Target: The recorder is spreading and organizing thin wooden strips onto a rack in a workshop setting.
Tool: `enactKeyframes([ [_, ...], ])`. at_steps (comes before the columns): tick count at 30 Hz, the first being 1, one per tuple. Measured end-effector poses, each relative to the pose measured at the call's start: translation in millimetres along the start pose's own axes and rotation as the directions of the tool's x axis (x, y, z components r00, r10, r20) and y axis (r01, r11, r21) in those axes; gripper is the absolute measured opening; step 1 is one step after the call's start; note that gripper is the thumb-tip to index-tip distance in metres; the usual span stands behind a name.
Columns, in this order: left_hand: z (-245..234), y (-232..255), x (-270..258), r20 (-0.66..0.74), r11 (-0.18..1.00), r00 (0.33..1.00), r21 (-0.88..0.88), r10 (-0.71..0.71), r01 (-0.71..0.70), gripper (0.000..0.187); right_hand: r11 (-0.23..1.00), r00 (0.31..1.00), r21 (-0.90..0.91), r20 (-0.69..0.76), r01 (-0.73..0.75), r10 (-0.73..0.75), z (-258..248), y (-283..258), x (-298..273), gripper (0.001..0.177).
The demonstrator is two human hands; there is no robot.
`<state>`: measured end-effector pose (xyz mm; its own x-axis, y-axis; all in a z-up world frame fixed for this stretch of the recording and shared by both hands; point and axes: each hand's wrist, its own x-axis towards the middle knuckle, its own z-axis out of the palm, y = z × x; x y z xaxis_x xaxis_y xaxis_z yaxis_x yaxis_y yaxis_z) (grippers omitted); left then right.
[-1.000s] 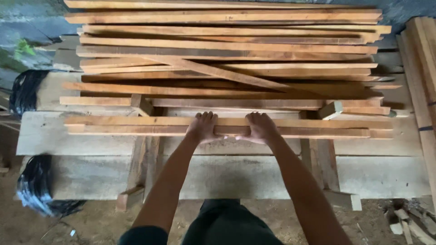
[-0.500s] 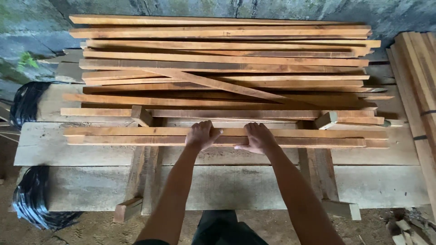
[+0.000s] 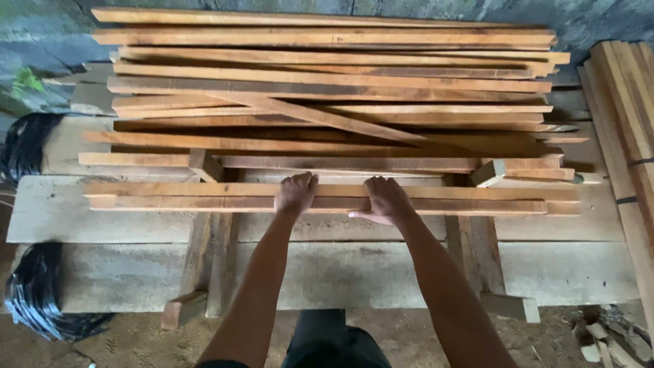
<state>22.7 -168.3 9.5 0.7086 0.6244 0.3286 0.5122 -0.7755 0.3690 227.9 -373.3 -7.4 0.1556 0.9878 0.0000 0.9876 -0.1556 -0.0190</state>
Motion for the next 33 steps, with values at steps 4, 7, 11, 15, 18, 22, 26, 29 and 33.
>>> enactKeyframes([
  [4, 35.3, -24.3, -6.4, -0.086, 0.996, 0.996, 0.078, -0.036, 0.043, 0.037, 0.999, 0.998, 0.017, 0.027, -0.051, 0.050, -24.3, -13.7, -1.7, 0.087],
  [7, 27.4, -14.3, -4.2, -0.047, 0.996, 0.997, 0.053, -0.069, 0.071, 0.039, 0.998, 0.998, 0.027, -0.012, -0.057, 0.057, -36.7, -19.2, -4.1, 0.086],
  [11, 31.6, -15.7, -3.0, -0.081, 0.991, 0.993, 0.101, -0.083, 0.091, 0.038, 0.995, 0.995, 0.025, 0.013, -0.101, 0.100, -52.4, -27.0, -7.1, 0.086],
  [15, 27.0, -15.9, -1.3, -0.074, 0.993, 0.995, 0.084, -0.073, 0.079, 0.038, 0.990, 0.988, 0.054, 0.089, -0.129, 0.124, -58.1, -26.8, -4.2, 0.087],
  [18, 37.9, -23.7, -1.2, -0.060, 0.991, 0.995, 0.100, -0.081, 0.086, 0.037, 0.973, 0.975, 0.153, 0.163, -0.173, 0.148, -70.2, -28.5, -4.4, 0.085],
  [22, 50.1, -29.4, 2.3, 0.003, 0.987, 0.994, 0.123, -0.108, 0.106, 0.037, 0.934, 0.968, 0.276, 0.166, -0.227, 0.187, -75.6, -22.1, -6.8, 0.061],
  [26, 29.0, -35.3, 16.0, 0.324, 0.992, 0.941, 0.109, -0.098, 0.066, 0.045, 0.841, 0.922, 0.391, 0.259, -0.374, 0.290, -66.7, -16.1, -0.1, 0.053],
  [29, 22.2, -45.2, 27.3, 0.496, 0.992, 0.860, 0.074, -0.122, 0.098, 0.050, 0.749, 0.905, 0.510, 0.212, -0.423, 0.368, -80.1, -12.0, 4.0, 0.039],
  [33, 41.1, -67.9, 32.2, -0.005, 0.986, 0.986, -0.001, -0.167, 0.167, 0.039, 0.937, 0.844, 0.273, -0.427, -0.220, 0.323, -14.1, 20.6, 4.9, 0.027],
])
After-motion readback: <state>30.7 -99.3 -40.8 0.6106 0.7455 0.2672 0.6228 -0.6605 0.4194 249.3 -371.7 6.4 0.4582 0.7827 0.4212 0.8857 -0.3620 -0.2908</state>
